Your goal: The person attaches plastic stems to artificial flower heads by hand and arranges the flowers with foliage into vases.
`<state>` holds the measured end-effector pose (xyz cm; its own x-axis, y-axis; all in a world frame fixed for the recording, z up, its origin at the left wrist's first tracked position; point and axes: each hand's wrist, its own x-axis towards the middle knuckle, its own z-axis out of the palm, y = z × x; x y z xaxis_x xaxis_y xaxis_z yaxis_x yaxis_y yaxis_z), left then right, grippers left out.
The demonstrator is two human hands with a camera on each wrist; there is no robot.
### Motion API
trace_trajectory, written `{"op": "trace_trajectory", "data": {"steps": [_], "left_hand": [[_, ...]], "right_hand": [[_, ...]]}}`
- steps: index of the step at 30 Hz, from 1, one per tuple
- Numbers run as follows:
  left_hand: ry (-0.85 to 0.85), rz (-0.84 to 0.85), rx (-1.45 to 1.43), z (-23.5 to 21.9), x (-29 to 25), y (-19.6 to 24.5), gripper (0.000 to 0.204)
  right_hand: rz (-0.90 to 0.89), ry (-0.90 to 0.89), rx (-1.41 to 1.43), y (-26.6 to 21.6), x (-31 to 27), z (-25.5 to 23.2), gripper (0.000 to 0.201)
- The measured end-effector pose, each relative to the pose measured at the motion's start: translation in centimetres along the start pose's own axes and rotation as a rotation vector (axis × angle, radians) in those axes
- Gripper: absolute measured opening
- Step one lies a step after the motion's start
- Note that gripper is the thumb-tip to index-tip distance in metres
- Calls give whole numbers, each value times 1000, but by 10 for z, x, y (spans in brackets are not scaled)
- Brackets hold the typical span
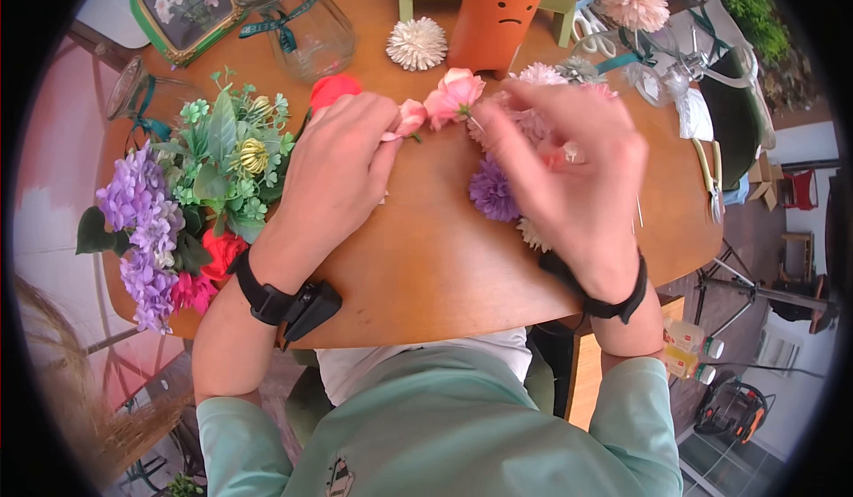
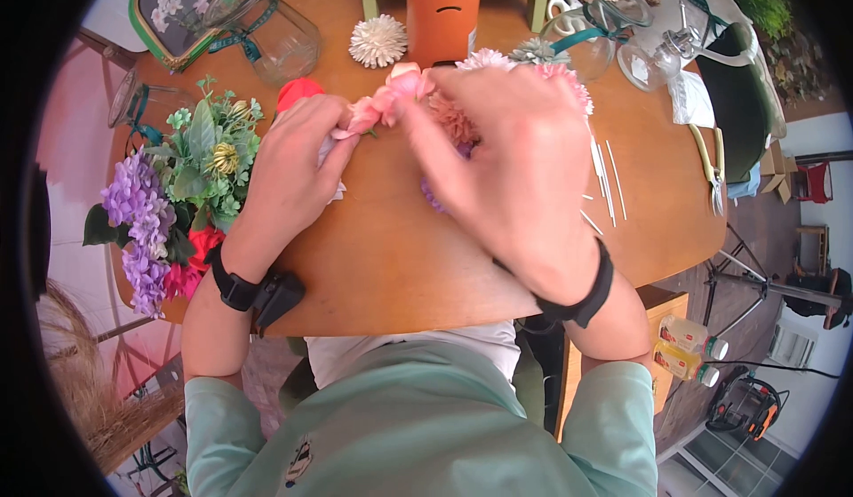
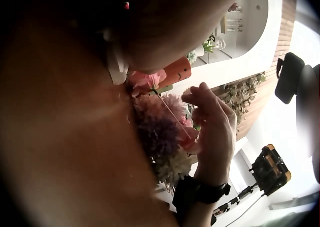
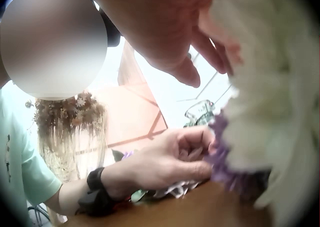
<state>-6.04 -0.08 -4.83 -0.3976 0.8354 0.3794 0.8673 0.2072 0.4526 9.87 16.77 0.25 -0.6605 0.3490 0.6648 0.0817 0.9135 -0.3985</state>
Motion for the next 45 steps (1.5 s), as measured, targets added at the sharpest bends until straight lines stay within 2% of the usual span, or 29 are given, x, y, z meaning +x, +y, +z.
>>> {"op": "trace_trajectory", "data": {"steps": [1, 4, 6, 7, 8, 9, 11, 13, 14, 16, 20, 23, 25, 30, 32, 33, 34, 35, 36, 37, 38, 39, 41, 43, 45], "left_hand": [[-1, 6, -7, 0, 0, -1, 16], [-22, 11, 17, -1, -1, -2, 14], [-3, 39, 21, -1, -1, -3, 14], [-3, 43, 15, -2, -1, -2, 14], [62, 32, -6, -2, -1, 0, 14], [126, 22, -28, -3, 0, 1, 14], [167, 20, -50, -5, 0, 4, 12], [210, 13, -69, -6, 0, 6, 11], [256, -17, -127, -7, 0, 7, 10], [324, -41, -194, -7, 1, 7, 7], [321, -100, -257, -10, 0, 10, 8], [361, -60, -285, -9, 1, 9, 9], [421, 39, -311, -9, 3, 6, 12], [426, 2, -427, -6, 1, 4, 14], [429, 14, -415, -6, 1, 4, 13], [408, -35, -559, -6, 0, 7, 13], [386, -87, -701, -6, 0, 9, 13], [390, -88, -697, -8, -1, 11, 13], [303, -135, -857, -12, -2, 13, 11], [219, -183, -1007, -17, -4, 13, 10], [233, -186, -985, -19, -5, 12, 10], [180, -185, -1080, -17, -4, 11, 10], [128, -179, -1172, -18, -1, 11, 11], [132, -233, -1291, -18, 1, 13, 12], [103, -247, -1289, -18, 1, 9, 12]], "right_hand": [[-18, 100, 47, 6, 4, -6, 16], [403, 78, 193, 50, 21, -52, 22], [515, -167, -106, 102, 25, -96, 31], [517, -165, -112, 123, 20, -108, 31], [530, -355, -177, 143, 11, -114, 34], [543, -544, -241, 146, 6, -113, 37], [546, -609, -164, 147, -5, -109, 38], [664, -820, -235, 139, -1, -103, 38], [659, -866, -227, 138, 2, -101, 33], [713, -854, -170, 137, 2, -97, 29], [771, -797, -65, 136, -1, -98, 17], [816, -809, -6, 136, 0, -100, 17], [823, -790, 24, 137, -1, -103, 17], [837, -772, 70, 143, -4, -109, 16], [781, -662, 146, 154, -7, -113, 14], [780, -663, 147, 151, -5, -114, 14], [759, -538, 235, 144, -2, -116, 14], [733, -412, 321, 138, 1, -119, 14], [708, -330, 425, 133, 2, -121, 14], [696, -338, 439, 129, 3, -118, 14], [618, -220, 525, 123, 4, -112, 15], [540, -97, 610, 117, 6, -106, 16], [488, -86, 672, 89, 11, -95, 18], [351, -184, 657, 50, 15, -79, 17], [388, -374, 643, 12, 20, -71, 16]]}}
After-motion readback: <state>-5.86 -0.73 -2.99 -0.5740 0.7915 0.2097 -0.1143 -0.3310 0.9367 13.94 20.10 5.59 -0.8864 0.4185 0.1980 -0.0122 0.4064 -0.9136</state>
